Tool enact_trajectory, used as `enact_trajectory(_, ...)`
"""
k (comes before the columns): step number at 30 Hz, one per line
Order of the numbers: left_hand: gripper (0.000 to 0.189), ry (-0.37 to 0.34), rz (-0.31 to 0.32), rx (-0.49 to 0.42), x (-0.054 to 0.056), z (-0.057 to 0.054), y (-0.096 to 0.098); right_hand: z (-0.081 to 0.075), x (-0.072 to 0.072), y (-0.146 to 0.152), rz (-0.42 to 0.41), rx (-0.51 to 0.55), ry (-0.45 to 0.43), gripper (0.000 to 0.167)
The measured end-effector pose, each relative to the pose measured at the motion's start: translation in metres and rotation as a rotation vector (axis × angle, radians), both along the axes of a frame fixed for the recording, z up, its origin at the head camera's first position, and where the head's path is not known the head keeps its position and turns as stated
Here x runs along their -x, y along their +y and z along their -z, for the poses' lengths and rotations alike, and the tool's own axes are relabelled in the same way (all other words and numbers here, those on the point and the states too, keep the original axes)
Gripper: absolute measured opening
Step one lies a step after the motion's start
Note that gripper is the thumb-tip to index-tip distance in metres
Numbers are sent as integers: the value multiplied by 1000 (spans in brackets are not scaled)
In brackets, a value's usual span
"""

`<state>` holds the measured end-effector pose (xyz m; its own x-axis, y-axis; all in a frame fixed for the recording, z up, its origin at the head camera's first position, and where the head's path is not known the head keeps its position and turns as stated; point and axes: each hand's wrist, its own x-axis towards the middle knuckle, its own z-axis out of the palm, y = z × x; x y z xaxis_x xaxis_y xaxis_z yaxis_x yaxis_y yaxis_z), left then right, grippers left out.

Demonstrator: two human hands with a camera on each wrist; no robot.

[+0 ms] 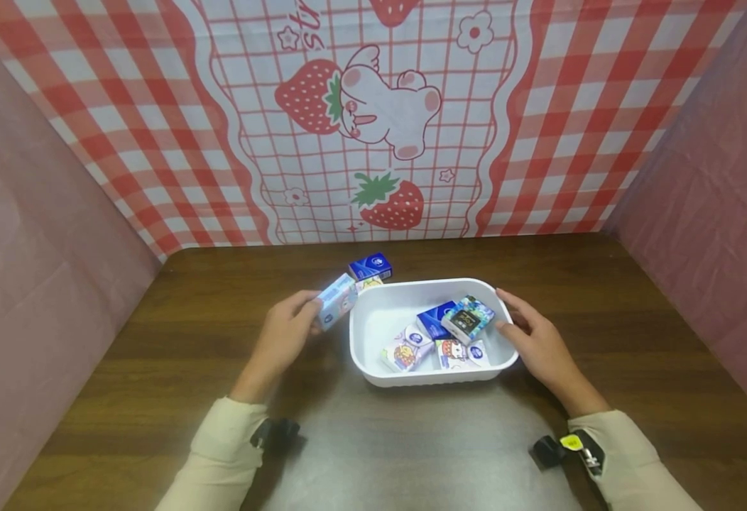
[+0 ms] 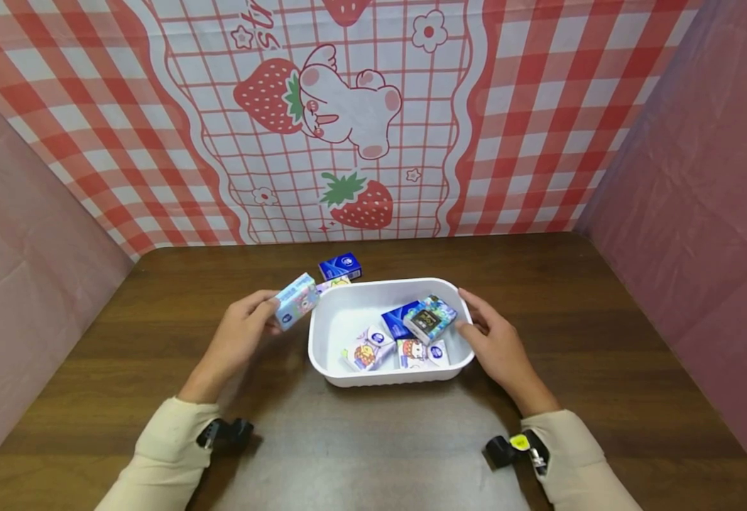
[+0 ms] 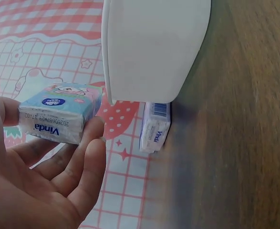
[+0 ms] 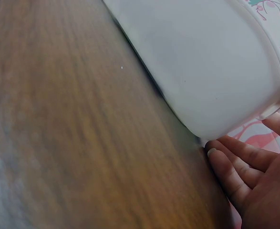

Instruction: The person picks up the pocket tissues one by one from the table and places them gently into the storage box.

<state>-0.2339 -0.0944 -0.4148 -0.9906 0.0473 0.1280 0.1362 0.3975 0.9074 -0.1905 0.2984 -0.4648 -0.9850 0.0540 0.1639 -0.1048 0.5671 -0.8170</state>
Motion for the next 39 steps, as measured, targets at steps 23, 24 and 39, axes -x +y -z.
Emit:
enact_trajectory(23,32,-40,100,-196,1,-7,4,-2,0,-3,-3,9,-12,56)
enact_trajectory(24,32,-45,106,-205,0,-7,4,-2,0,-2,-3,8,-12,56)
enact_trajectory(39,34,-74,192,-249,1,-12,15,-1,1,-1,7,-5,-15,56)
